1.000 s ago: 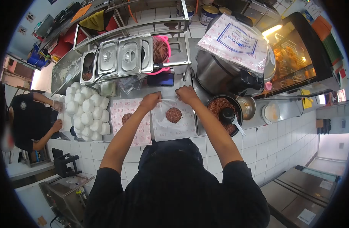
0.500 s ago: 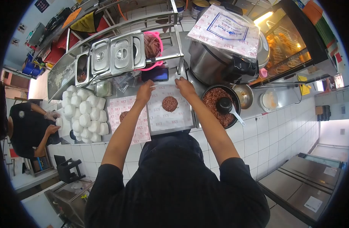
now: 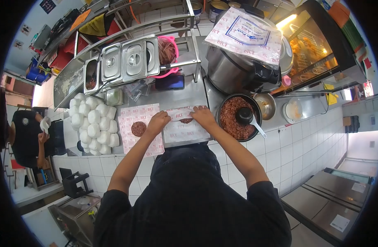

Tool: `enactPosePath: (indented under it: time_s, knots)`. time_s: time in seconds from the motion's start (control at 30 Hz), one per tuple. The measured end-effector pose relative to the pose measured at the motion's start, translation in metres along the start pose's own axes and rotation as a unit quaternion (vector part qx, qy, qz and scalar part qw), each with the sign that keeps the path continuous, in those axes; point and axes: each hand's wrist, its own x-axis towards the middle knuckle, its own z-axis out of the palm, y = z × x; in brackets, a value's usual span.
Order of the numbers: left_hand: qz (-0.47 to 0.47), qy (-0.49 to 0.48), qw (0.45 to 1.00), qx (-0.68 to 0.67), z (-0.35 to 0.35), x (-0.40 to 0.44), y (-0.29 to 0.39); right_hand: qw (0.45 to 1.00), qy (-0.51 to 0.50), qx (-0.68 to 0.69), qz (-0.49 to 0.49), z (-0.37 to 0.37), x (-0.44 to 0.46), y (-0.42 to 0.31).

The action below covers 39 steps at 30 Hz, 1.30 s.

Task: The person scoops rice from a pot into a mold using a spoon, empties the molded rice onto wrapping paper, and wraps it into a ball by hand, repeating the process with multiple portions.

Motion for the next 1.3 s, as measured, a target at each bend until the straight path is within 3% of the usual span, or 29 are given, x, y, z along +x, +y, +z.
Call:
enactPosePath:
  time_s: [0.4, 0.6, 0.7, 1.0, 1.1, 1.2, 1.23, 1.3]
  knots:
    - [-0.026, -0.036, 0.998, 0.033, 0.034, -0.004, 0.002, 0.995, 0.052, 0.045, 0.077, 0.038, -0.023, -0.006]
    - [-0.046, -0.075, 0.994, 0.061, 0.037, -0.014, 0.022, 0.974, -0.079, 0.172, 0.127, 0.019, -0.042, -0.019]
    - [-0.046, -0.078, 0.993, 0.069, 0.039, -0.028, 0.034, 0.986, -0.122, 0.100, 0.057, 0.004, -0.061, -0.030]
    - [-0.074, -0.184, 0.980, 0.017, 0.012, -0.016, 0.059, 0.992, -0.106, 0.051, 0.038, 0.039, -0.058, -0.022]
    - [-0.078, -0.191, 0.978, 0.027, -0.004, -0.013, 0.067, 0.977, -0.096, 0.162, 0.103, 0.033, -0.046, -0.012]
    - [-0.094, -0.131, 0.987, -0.008, 0.033, -0.015, 0.045, 0.885, -0.254, 0.326, 0.212, 0.001, -0.017, 0.007]
    - [-0.101, -0.101, 0.989, -0.027, 0.046, -0.015, 0.032, 0.882, -0.268, 0.319, 0.220, -0.014, -0.013, 0.004]
    - [-0.162, -0.154, 0.972, -0.069, 0.010, 0.007, 0.037, 0.874, -0.294, 0.305, 0.237, -0.039, -0.005, -0.001]
